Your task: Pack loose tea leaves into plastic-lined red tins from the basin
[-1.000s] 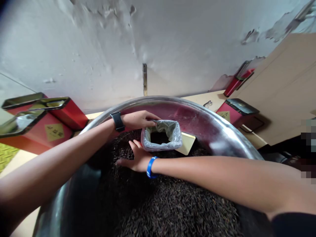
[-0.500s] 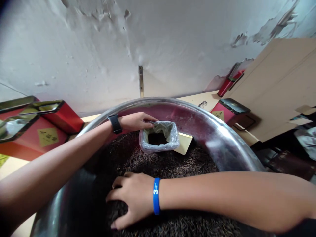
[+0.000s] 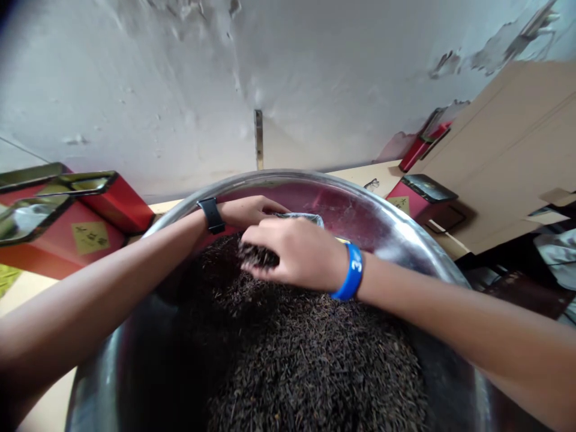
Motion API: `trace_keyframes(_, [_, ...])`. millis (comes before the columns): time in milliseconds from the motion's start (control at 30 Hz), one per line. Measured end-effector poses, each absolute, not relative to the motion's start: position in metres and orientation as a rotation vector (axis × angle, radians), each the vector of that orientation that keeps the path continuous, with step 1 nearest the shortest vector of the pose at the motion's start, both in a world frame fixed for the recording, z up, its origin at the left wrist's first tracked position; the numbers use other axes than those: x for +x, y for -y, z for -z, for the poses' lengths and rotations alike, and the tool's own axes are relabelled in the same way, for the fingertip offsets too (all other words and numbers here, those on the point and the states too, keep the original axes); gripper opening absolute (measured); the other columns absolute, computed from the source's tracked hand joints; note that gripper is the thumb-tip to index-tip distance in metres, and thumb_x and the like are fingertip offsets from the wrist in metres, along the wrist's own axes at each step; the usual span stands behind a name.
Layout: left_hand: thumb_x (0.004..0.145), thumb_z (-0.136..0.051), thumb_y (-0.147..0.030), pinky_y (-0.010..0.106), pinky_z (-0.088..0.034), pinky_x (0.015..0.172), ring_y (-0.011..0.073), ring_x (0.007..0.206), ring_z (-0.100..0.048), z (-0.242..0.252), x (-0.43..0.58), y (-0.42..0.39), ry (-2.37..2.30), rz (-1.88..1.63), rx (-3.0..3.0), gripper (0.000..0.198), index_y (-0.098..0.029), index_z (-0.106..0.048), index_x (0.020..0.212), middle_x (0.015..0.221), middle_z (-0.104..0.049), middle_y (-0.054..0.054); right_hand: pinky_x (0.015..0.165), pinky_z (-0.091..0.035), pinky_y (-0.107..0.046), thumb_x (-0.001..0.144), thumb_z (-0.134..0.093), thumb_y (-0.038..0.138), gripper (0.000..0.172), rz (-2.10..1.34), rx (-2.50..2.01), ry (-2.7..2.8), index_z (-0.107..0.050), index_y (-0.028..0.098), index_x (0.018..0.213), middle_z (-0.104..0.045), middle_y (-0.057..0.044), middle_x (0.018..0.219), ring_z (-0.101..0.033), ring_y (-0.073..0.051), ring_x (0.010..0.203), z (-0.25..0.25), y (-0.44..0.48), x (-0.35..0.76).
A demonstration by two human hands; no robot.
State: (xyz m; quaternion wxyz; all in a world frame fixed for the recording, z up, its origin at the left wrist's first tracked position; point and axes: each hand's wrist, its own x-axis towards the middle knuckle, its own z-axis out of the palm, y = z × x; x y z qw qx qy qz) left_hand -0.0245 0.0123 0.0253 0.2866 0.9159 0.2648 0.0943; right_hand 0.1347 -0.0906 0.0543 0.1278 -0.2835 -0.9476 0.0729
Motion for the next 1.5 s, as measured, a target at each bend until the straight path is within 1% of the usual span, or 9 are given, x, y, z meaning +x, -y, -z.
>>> trace_keyframes(267, [0.079,-0.045,-0.03,0.023,-0.038,0.084,0.0144,0.094,-0.055,-0.017,-0.022,-0.021,-0.756,-0.267,2.496,0.04,-0.022,-0.055,0.118,0.112,-0.061,0.001,0.078,-0.04,-0.036,0.084,-0.044,0.037,0.03,0.148,-1.205,2.811,-0.06,0.014,0.095,-0.058,-0.01,0.094,-0.051,-0.022,0.092,-0.037,0.074,0.153])
trace_keyframes(367, [0.079,-0.045,-0.03,0.024,-0.039,0.083,0.0151,0.093,-0.055,-0.017,-0.022,-0.021,-0.776,-0.273,2.498,0.04,-0.022,-0.056,0.117,0.111,-0.062,0.002,0.078,-0.039,-0.034,0.089,-0.035,0.034,0.031,0.009,-1.026,2.781,-0.059,0.015,0.09,-0.057,-0.008,0.09,-0.05,-0.019,0.088,-0.035,0.113,0.139])
trace_keyframes(433, [0.079,-0.046,-0.031,0.024,-0.039,0.083,0.0154,0.093,-0.055,-0.017,-0.022,-0.02,-0.804,-0.275,2.492,0.041,-0.021,-0.055,0.117,0.11,-0.062,0.003,0.072,-0.041,-0.029,0.088,-0.035,0.04,0.033,-0.325,-0.764,2.938,-0.059,0.018,0.091,-0.057,-0.005,0.084,-0.051,-0.016,0.08,-0.021,0.136,0.132])
trace_keyframes(567, [0.078,-0.046,-0.031,0.024,-0.039,0.083,0.0152,0.093,-0.055,-0.017,-0.023,-0.021,-0.822,-0.268,2.472,0.042,-0.021,-0.055,0.118,0.111,-0.062,0.003,0.075,-0.043,-0.032,0.066,-0.049,0.068,0.069,-0.655,-0.583,3.064,-0.053,0.015,0.11,-0.055,-0.009,0.098,-0.049,-0.021,0.088,0.022,0.154,0.131])
trace_keyframes(667, [0.079,-0.046,-0.031,0.024,-0.039,0.083,0.0149,0.093,-0.055,-0.017,-0.023,-0.021,-0.816,-0.263,2.465,0.042,-0.021,-0.055,0.118,0.11,-0.062,0.002,0.074,-0.044,-0.034,0.056,-0.056,0.071,0.083,-0.692,-0.519,3.102,-0.047,0.015,0.117,-0.052,-0.011,0.105,-0.048,-0.024,0.09,0.035,0.157,0.133])
trace_keyframes(867, [0.08,-0.044,-0.031,0.023,-0.039,0.084,0.0142,0.093,-0.055,-0.017,-0.022,-0.021,-0.82,-0.251,2.482,0.041,-0.019,-0.054,0.118,0.111,-0.061,0.002,0.048,-0.034,-0.026,0.073,-0.048,0.059,0.048,-0.621,-0.386,3.279,-0.05,0.023,0.104,-0.058,-0.003,0.087,-0.054,-0.016,0.065,0.034,0.171,0.13])
trace_keyframes(1000, [0.081,-0.044,-0.032,0.024,-0.039,0.084,0.0144,0.093,-0.055,-0.015,-0.022,-0.023,-0.82,-0.246,2.496,0.041,-0.018,-0.054,0.119,0.111,-0.061,0.002,0.043,-0.025,-0.026,0.078,-0.043,0.055,0.036,-0.586,-0.362,3.303,-0.052,0.024,0.095,-0.06,0.001,0.075,-0.054,-0.014,0.056,0.026,0.171,0.129])
trace_keyframes(1233, [0.08,-0.045,-0.03,0.024,-0.039,0.084,0.0149,0.093,-0.055,-0.017,-0.023,-0.021,-0.796,-0.251,2.486,0.042,-0.019,-0.054,0.119,0.112,-0.061,0.002,0.061,-0.038,-0.024,0.081,-0.048,0.047,0.03,-0.606,-0.669,3.014,-0.054,0.021,0.095,-0.061,0.0,0.083,-0.056,-0.012,0.072,-0.049,0.12,0.133])
trace_keyframes(1500, [0.08,-0.042,-0.028,0.023,-0.039,0.083,0.0142,0.093,-0.055,-0.022,-0.024,-0.019,-0.769,-0.265,2.513,0.038,-0.018,-0.057,0.114,0.108,-0.063,0.002,0.076,-0.041,-0.033,0.079,-0.051,0.043,0.036,0.061,-1.218,2.719,-0.058,0.016,0.102,-0.059,-0.008,0.1,-0.054,-0.02,0.089,-0.044,0.053,0.154])
